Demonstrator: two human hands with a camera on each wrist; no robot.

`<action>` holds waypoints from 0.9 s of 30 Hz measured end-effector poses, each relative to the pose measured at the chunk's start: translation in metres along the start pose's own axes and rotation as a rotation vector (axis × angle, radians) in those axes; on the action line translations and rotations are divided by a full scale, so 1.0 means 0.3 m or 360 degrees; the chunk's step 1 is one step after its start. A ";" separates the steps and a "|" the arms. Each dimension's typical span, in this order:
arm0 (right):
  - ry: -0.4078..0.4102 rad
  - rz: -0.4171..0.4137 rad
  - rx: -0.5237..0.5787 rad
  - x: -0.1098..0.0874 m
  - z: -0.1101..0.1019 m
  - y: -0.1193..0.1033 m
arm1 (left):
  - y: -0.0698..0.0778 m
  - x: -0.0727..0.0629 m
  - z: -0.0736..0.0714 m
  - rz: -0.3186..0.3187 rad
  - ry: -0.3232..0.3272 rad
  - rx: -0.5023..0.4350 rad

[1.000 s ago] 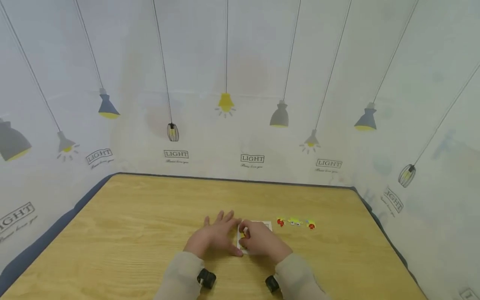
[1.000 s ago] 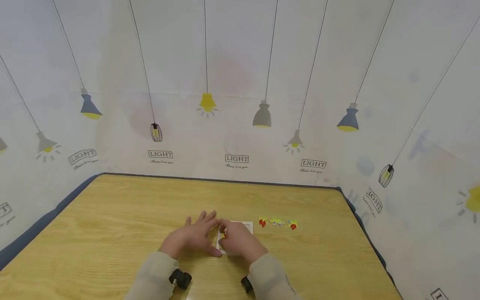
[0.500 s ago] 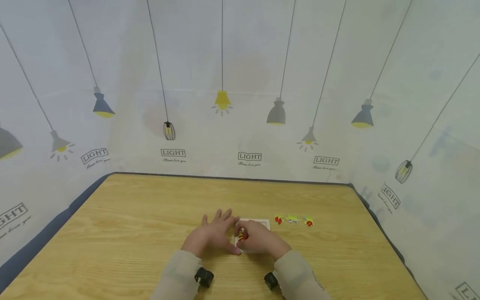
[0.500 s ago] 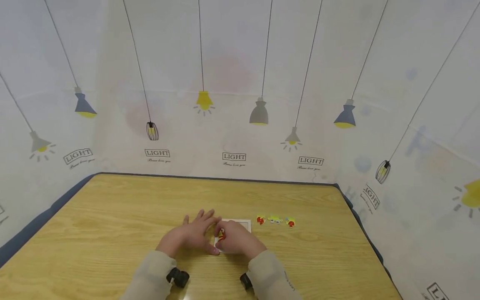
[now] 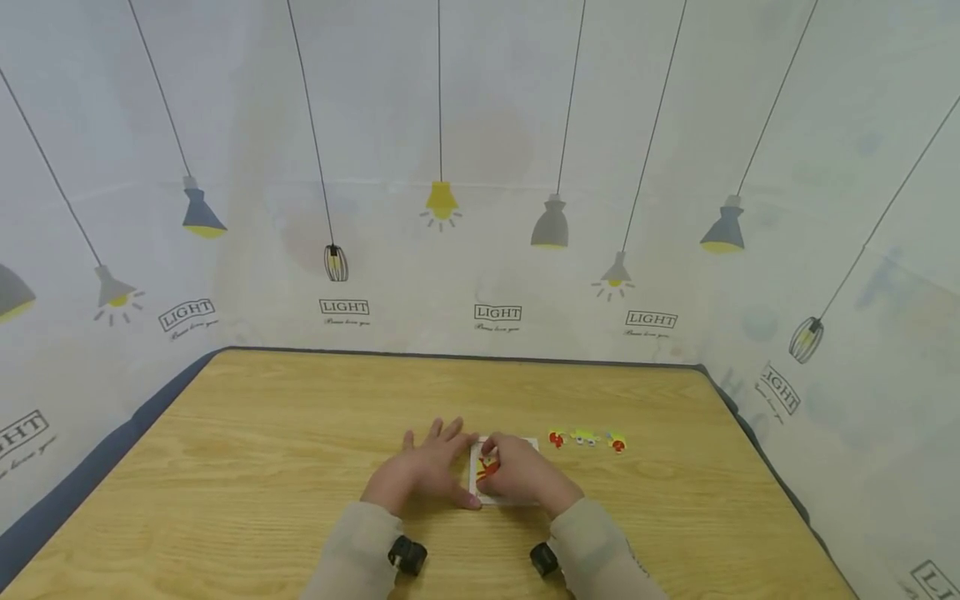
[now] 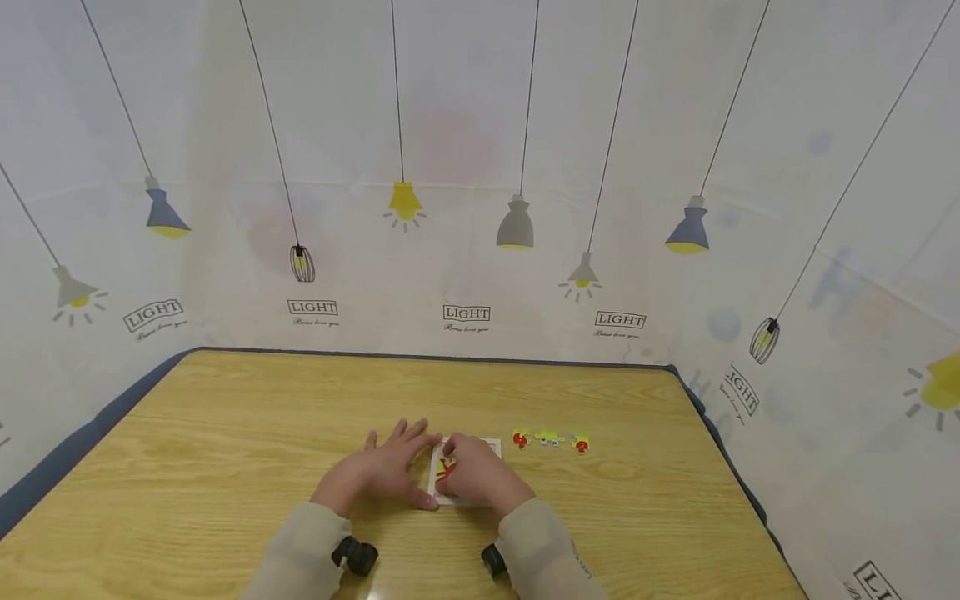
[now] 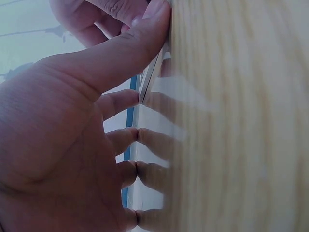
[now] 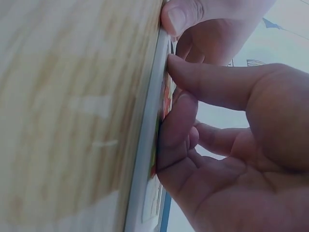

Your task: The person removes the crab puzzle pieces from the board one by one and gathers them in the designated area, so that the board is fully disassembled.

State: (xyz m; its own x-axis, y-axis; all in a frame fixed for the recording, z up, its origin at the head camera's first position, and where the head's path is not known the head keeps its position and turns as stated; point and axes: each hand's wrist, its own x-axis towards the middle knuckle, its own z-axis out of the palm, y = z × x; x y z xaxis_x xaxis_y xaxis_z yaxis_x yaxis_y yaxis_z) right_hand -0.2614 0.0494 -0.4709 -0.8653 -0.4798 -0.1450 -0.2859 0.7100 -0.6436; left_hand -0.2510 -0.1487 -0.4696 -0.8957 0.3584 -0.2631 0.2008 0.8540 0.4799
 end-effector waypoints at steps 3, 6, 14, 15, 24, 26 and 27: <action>0.0001 0.0019 0.0025 0.002 -0.002 0.004 | 0.003 -0.001 0.000 0.0002 -0.0004 0.0003; -0.0016 0.0030 0.0066 0.003 -0.006 0.005 | -0.004 0.005 0.002 0.0016 -0.0016 -0.0005; -0.0010 -0.0016 0.0070 0.004 -0.008 0.008 | -0.026 0.019 0.012 0.0033 -0.0008 -0.0016; -0.0004 -0.0022 0.0070 0.003 -0.009 0.007 | -0.025 0.019 0.012 0.0033 -0.0007 -0.0016; -0.0008 -0.0067 0.0081 0.001 -0.008 0.013 | 0.000 0.006 0.006 0.0005 0.0011 0.0011; 0.0000 -0.0076 0.0094 0.001 -0.009 0.015 | -0.001 0.005 0.005 0.0004 0.0008 0.0007; 0.0003 -0.0081 0.0109 0.002 -0.010 0.016 | -0.002 0.005 0.004 0.0004 0.0009 0.0001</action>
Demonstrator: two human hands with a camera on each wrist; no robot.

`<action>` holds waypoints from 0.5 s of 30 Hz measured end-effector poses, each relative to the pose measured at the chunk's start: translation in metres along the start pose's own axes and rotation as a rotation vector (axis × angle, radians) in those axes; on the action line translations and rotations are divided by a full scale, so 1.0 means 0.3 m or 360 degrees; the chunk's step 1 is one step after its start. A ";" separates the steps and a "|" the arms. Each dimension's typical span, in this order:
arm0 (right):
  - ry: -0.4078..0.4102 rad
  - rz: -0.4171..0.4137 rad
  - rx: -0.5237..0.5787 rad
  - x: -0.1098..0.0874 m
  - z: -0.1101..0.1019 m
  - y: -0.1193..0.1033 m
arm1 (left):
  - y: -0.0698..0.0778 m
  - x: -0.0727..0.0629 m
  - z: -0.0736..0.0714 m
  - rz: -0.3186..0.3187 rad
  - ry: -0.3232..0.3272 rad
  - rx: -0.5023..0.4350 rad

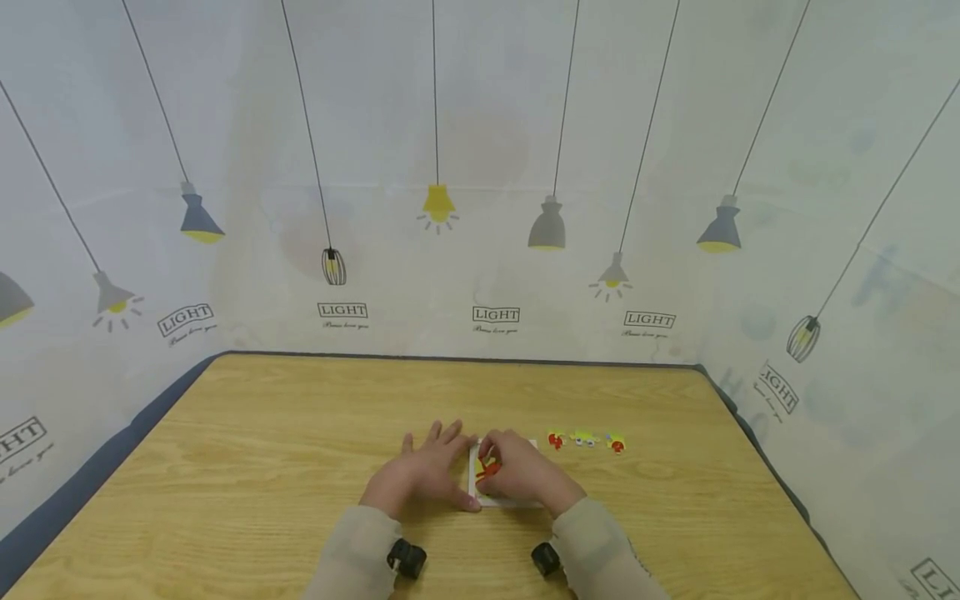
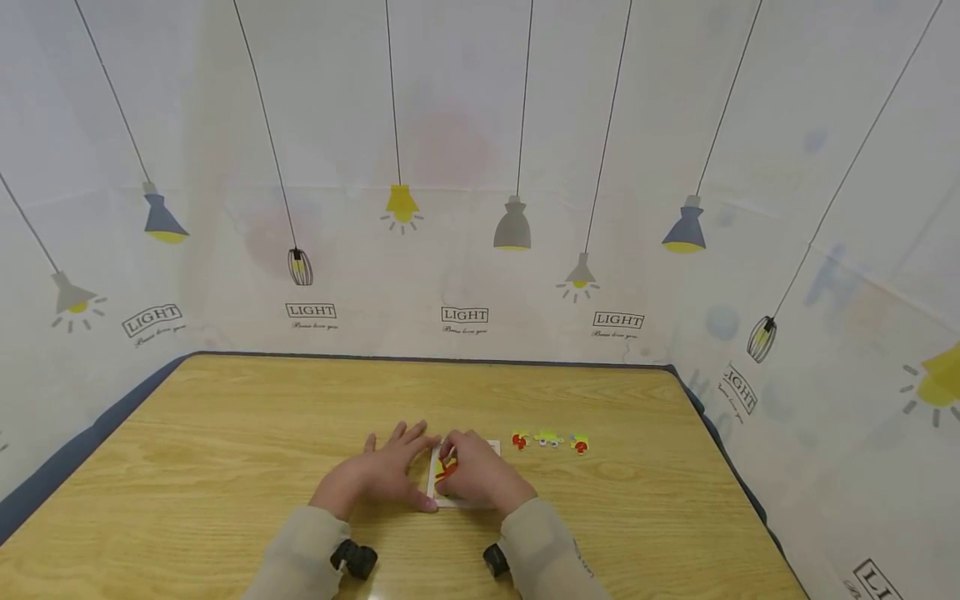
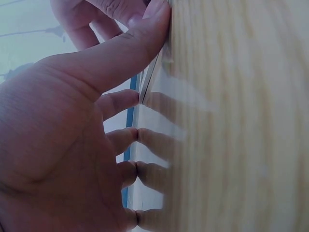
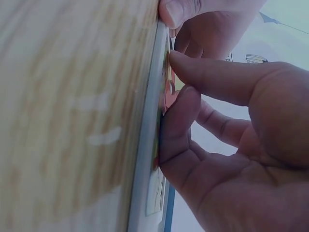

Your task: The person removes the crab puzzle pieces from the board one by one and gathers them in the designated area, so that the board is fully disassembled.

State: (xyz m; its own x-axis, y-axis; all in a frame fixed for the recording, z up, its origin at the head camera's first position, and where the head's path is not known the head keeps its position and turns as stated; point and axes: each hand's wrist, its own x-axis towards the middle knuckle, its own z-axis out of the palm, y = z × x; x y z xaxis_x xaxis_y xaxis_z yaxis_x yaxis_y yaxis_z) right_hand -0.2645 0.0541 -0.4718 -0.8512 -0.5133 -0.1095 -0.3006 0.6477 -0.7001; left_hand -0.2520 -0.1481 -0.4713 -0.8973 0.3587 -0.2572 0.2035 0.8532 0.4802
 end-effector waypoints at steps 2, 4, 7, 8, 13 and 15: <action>0.0000 -0.0005 0.0035 0.000 -0.002 0.002 | -0.005 0.004 0.003 0.0002 -0.0010 -0.0011; -0.0005 -0.0008 0.0073 -0.001 -0.003 0.002 | -0.008 0.005 0.002 0.0005 -0.0016 -0.0018; -0.0010 -0.0023 0.0085 -0.002 -0.003 -0.001 | -0.013 0.009 0.005 0.0011 -0.0021 -0.0022; -0.0008 -0.0032 0.0072 -0.001 -0.003 -0.001 | -0.019 0.015 0.009 0.0013 -0.0014 -0.0016; 0.0002 -0.0057 0.0027 0.001 -0.003 -0.001 | -0.028 0.024 0.016 0.0017 -0.0004 -0.0015; 0.0007 -0.0056 0.0019 0.001 -0.004 0.000 | -0.026 0.022 0.015 0.0015 -0.0009 -0.0014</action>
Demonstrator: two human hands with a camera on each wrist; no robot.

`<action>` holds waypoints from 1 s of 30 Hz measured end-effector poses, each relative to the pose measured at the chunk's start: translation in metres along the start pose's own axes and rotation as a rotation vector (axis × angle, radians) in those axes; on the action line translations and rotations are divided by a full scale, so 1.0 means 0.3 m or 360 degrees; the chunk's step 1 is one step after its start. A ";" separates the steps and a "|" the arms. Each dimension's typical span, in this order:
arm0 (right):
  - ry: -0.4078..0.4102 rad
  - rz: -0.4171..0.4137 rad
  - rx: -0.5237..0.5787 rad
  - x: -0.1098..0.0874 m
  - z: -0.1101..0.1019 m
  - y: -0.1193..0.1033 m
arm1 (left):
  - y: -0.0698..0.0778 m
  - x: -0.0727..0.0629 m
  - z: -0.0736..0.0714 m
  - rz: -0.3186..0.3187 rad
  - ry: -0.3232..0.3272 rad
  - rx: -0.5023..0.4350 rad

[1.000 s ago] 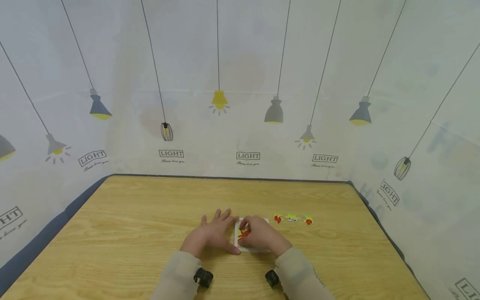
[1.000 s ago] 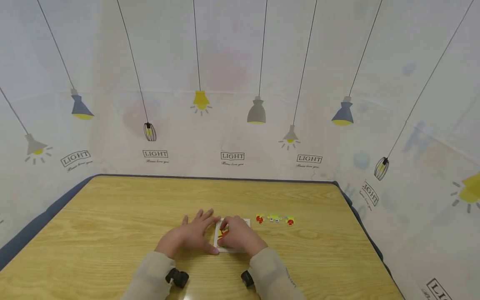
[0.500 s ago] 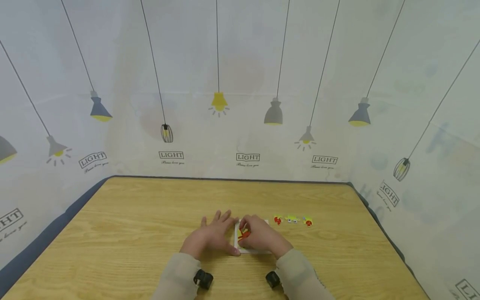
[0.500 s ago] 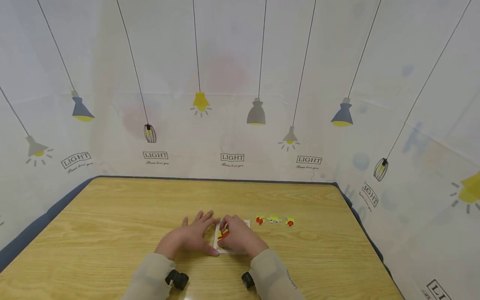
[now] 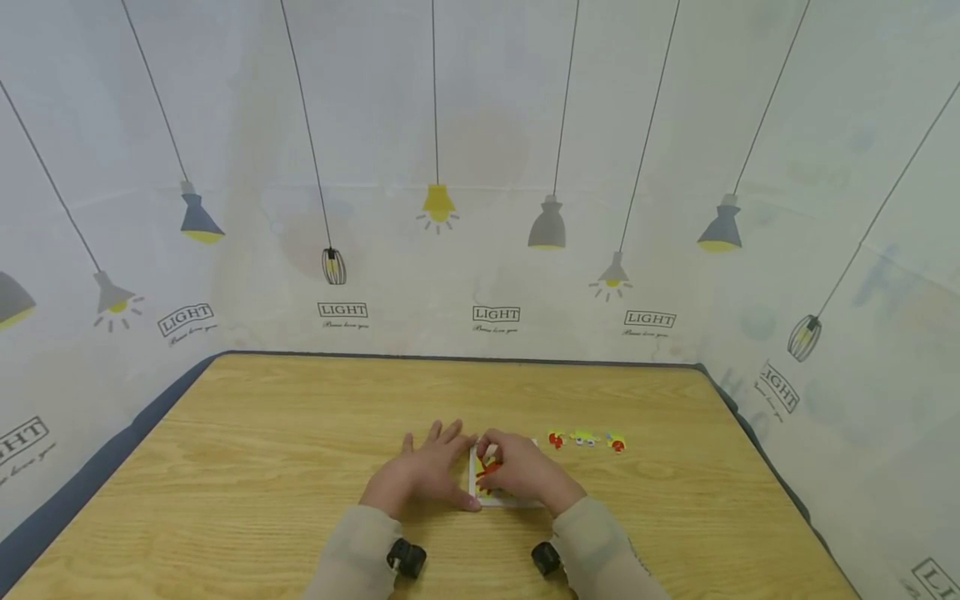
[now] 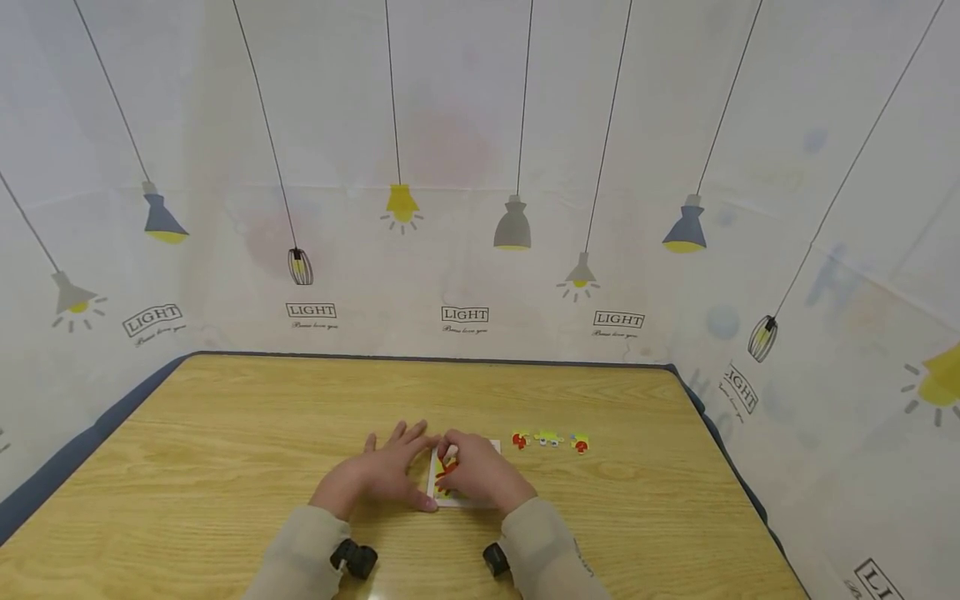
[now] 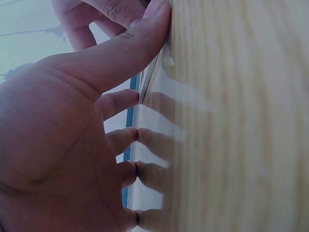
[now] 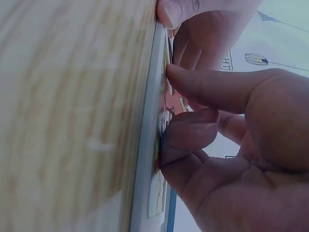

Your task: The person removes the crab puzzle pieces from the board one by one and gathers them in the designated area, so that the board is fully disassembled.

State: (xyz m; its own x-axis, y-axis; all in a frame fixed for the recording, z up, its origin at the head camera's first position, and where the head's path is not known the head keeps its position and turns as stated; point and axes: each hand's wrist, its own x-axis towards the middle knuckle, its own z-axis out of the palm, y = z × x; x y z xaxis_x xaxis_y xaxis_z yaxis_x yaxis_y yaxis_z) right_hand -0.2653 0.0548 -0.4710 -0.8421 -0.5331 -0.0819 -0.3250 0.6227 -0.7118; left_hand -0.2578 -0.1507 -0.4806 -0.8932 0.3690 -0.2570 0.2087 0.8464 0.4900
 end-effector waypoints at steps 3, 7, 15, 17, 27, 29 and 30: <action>0.0006 0.0006 0.0004 0.000 -0.002 0.004 | 0.008 -0.007 -0.005 -0.0004 -0.0006 -0.0004; 0.0017 -0.0012 -0.0009 0.003 -0.004 0.008 | 0.016 -0.013 -0.012 -0.0013 -0.0013 -0.0011; 0.0020 -0.0038 -0.0033 0.003 -0.004 0.010 | 0.026 -0.023 -0.016 -0.0020 -0.0017 -0.0005; 0.0028 -0.0043 -0.0058 0.004 -0.007 0.007 | 0.025 -0.024 -0.017 -0.0013 -0.0014 -0.0004; 0.0040 -0.0028 -0.0086 0.009 -0.003 0.013 | 0.011 -0.015 -0.011 0.0001 -0.0005 -0.0013; 0.0043 -0.0028 -0.0080 0.010 -0.001 0.016 | 0.011 -0.014 -0.010 -0.0001 -0.0006 -0.0012; 0.0044 -0.0027 -0.0073 0.010 0.000 0.017 | 0.012 -0.014 -0.010 -0.0003 -0.0006 -0.0011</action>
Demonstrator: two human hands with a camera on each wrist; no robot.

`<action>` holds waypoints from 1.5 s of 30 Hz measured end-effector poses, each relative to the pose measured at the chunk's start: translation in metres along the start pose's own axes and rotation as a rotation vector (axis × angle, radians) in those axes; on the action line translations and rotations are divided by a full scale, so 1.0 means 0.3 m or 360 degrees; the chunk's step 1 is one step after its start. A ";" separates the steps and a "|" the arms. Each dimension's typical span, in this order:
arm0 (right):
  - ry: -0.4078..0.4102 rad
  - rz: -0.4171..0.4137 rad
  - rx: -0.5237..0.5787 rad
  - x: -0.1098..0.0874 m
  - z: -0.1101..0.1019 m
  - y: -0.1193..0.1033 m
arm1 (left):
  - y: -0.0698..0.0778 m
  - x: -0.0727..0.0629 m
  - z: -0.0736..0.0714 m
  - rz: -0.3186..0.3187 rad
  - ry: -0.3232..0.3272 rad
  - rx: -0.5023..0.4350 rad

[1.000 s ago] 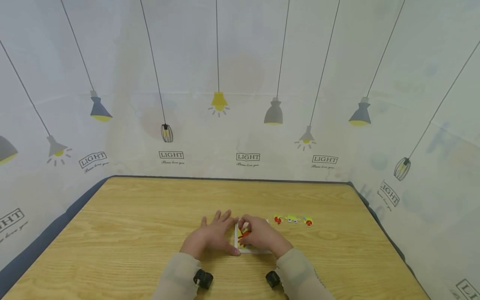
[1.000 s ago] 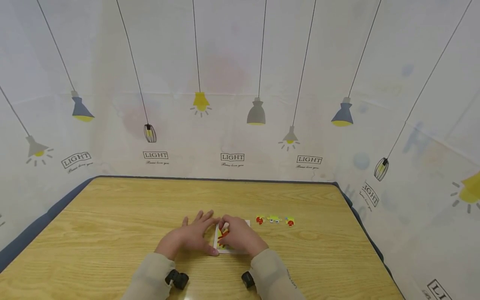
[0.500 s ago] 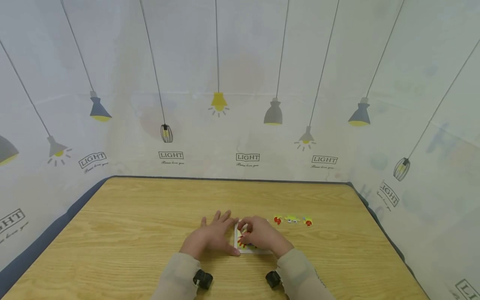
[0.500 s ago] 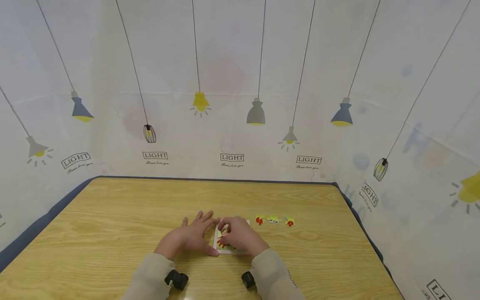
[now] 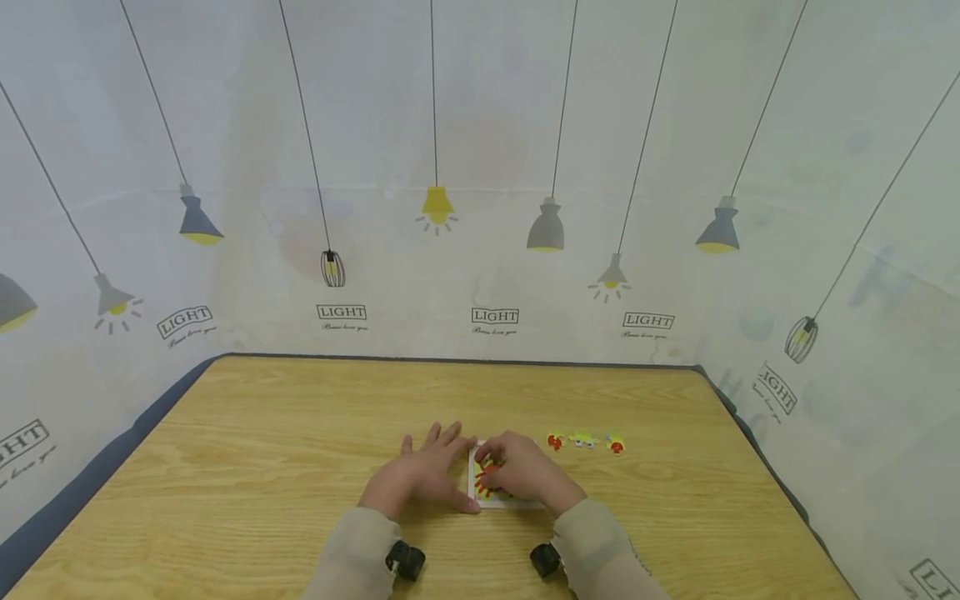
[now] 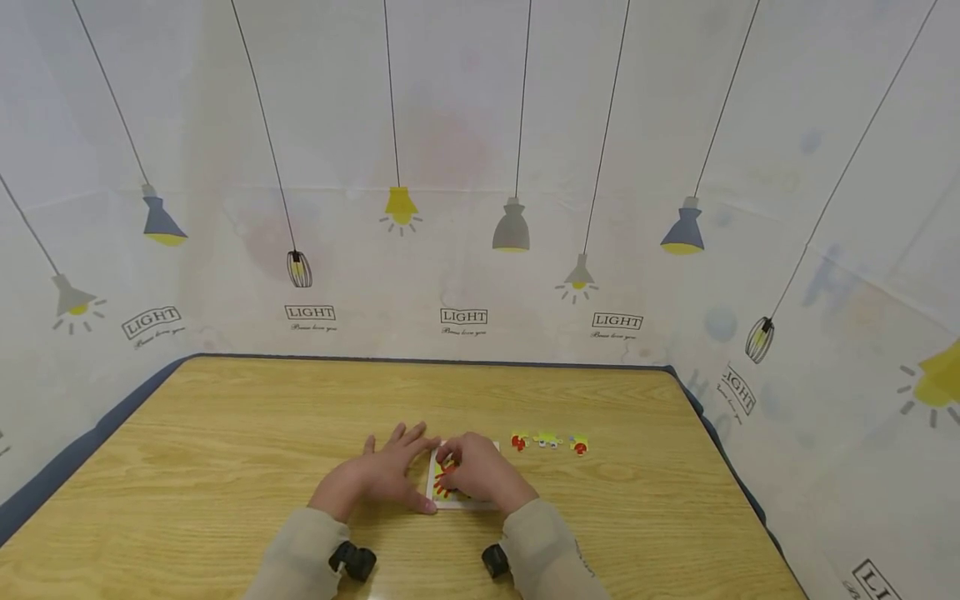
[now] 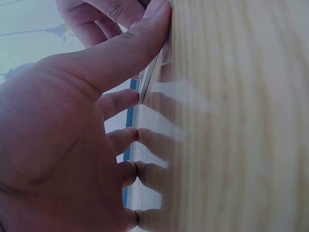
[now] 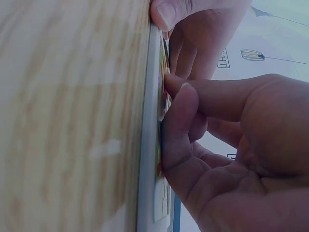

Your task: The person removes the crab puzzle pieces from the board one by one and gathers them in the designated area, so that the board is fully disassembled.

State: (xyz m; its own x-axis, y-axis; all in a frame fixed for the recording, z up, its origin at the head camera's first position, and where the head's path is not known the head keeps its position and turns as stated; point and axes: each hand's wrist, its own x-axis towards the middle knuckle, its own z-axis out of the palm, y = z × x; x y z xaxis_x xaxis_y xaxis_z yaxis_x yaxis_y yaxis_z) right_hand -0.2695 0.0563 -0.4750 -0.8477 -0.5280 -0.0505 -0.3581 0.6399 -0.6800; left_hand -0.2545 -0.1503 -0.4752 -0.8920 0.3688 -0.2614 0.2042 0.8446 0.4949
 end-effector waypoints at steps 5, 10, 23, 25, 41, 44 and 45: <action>-0.0021 0.0034 0.0081 -0.002 0.006 -0.001 | -0.005 -0.001 0.004 -0.0004 -0.0004 0.0002; -0.0047 0.0064 0.0140 -0.005 0.002 0.001 | 0.003 -0.011 -0.002 -0.0010 -0.0012 0.0015; 0.0176 0.0102 0.0032 -0.053 -0.119 0.000 | 0.015 -0.016 -0.002 -0.0017 0.0021 0.0024; 0.0200 0.0102 0.0023 -0.069 -0.146 0.015 | 0.018 -0.019 -0.001 -0.0015 0.0033 0.0015; 0.0225 0.0273 -0.0072 -0.187 -0.301 0.205 | 0.022 -0.016 -0.004 0.0000 0.0029 0.0010; 0.0182 0.0305 -0.0049 -0.177 -0.279 0.232 | 0.019 -0.018 -0.005 -0.0007 0.0028 -0.0005; 0.0158 0.0304 -0.0035 -0.173 -0.271 0.239 | 0.018 -0.019 -0.004 -0.0007 0.0027 -0.0008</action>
State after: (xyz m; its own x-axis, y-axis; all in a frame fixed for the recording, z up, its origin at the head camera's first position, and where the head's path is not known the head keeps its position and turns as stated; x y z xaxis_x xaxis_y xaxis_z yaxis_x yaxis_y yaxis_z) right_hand -0.2830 0.1750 -0.4615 -0.9349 -0.3392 -0.1041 -0.1946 0.7355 -0.6489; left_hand -0.2487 -0.1484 -0.4700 -0.8995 0.3584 -0.2498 0.1981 0.8443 0.4979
